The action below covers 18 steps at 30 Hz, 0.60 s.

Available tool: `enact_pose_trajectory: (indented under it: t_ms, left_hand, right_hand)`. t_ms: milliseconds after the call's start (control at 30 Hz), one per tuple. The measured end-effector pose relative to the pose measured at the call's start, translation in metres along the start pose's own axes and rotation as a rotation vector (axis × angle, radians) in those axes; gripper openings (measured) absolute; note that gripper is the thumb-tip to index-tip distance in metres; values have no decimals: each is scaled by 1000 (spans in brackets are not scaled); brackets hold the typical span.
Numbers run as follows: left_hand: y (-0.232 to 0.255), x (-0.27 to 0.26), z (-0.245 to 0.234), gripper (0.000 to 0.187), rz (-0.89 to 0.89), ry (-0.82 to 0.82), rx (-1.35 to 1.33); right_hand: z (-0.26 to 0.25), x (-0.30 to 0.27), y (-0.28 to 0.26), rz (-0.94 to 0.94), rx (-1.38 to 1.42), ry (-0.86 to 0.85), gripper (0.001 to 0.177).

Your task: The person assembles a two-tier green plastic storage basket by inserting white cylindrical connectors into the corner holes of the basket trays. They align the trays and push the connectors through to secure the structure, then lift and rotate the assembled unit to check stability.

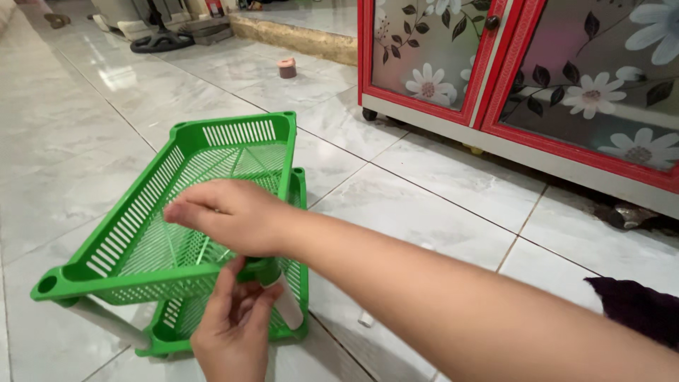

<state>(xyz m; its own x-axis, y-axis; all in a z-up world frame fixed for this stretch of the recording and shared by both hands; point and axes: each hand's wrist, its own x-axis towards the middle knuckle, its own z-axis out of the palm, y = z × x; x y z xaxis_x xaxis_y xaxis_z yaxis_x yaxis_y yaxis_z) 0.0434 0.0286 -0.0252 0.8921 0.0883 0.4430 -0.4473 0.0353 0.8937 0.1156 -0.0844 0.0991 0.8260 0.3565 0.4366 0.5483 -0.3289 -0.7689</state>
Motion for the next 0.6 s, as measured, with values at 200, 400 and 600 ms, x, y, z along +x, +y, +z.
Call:
enact_pose_trajectory:
  t_ms: [200, 400, 600]
  left_hand:
    - [10, 1, -1, 58, -28, -34, -117]
    - [10, 3, -2, 43, -34, -58, -144]
    - [-18, -4, 7, 32, 21, -33, -131]
  right_hand:
    - [22, 13, 22, -172, -198, 14, 33]
    - [27, 0, 15, 3, -208, 63, 33]
    - [29, -15, 26, 17, -296, 98, 37]
